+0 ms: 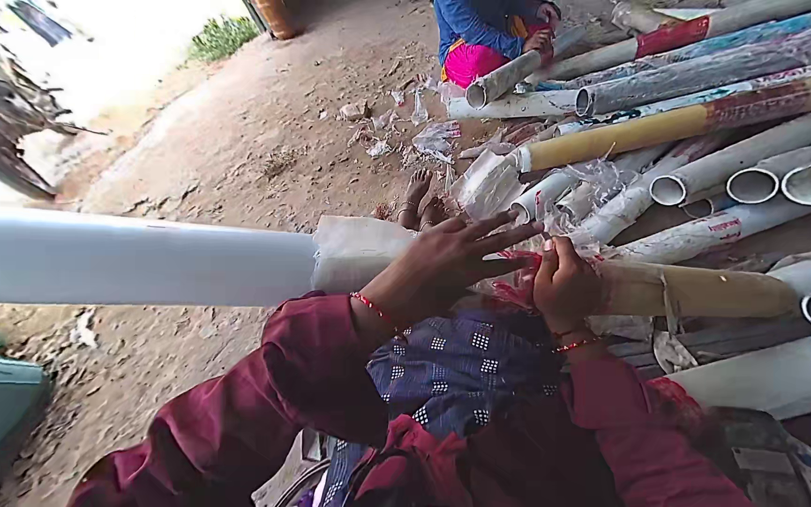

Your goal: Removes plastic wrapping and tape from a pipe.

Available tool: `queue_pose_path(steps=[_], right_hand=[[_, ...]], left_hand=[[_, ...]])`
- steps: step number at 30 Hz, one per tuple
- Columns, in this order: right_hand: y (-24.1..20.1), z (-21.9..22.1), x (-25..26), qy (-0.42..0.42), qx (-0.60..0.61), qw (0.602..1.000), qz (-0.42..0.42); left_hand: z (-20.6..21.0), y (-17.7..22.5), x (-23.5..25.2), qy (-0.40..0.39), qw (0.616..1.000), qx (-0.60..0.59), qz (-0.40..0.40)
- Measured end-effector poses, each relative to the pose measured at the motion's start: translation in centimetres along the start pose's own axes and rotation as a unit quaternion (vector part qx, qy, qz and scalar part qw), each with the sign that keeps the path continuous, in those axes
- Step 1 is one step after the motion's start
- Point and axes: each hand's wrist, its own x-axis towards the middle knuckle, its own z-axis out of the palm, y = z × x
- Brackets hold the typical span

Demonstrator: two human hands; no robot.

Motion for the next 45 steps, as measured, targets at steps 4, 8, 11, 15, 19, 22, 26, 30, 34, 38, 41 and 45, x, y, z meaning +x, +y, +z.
queue_pose_path(steps=[4, 8, 11, 15, 19, 22, 26, 30, 34, 38, 41, 45], right_hand=[[-0.2, -0.3, 0.4, -0.033, -0.015, 0.999, 0.017], [-0.6, -0.5, 2.0, -0.096, -0.026, 0.994, 0.045], [-1.1, -0.6, 2.4, -0.140, -0.042, 0.986, 0.078], [-0.9, -0.4, 1.9, -0.086, -0.041, 0.995, 0.044], [-0.8, 0.0, 1.2, -0.066, -0.052, 0.995, 0.055], [-0.6, 0.3, 0.8, -0.029, -0.043, 0.998, 0.031], [-0.7, 0.2, 0.4, -0.033, -0.047, 0.998, 0.035], [-1.8, -0.6, 2.0, -0.131, -0.069, 0.983, 0.105], [-2.5, -0.8, 3.3, -0.195, -0.084, 0.967, 0.142], [-3.2, -1.2, 4.7, -0.264, -0.106, 0.946, 0.157], [-3.4, -1.3, 5.7, -0.305, -0.119, 0.931, 0.163], [-3.6, -0.9, 6.9, -0.325, -0.119, 0.922, 0.173]], left_hand=[[1.6, -8.5, -0.5, -0.009, 0.999, 0.024, 0.020], [-1.3, -5.8, -0.4, -0.265, 0.958, -0.003, -0.111], [-0.7, -1.4, -2.0, -0.168, 0.967, 0.042, -0.185], [3.5, 0.7, -4.8, 0.074, 0.973, 0.158, -0.153], [4.5, 3.5, -6.0, 0.100, 0.959, 0.152, -0.216], [4.2, 5.5, -6.3, 0.101, 0.951, 0.152, -0.250], [4.0, 8.3, -7.4, 0.081, 0.946, 0.160, -0.269], [4.6, 10.4, -8.1, 0.070, 0.942, 0.165, -0.284], [4.9, 11.3, -8.5, 0.066, 0.941, 0.162, -0.290], [5.0, 11.8, -8.6, 0.064, 0.944, 0.157, -0.284], [4.7, 12.5, -8.9, 0.053, 0.948, 0.144, -0.277], [5.5, 11.8, -10.2, 0.106, 0.958, 0.125, -0.236]])
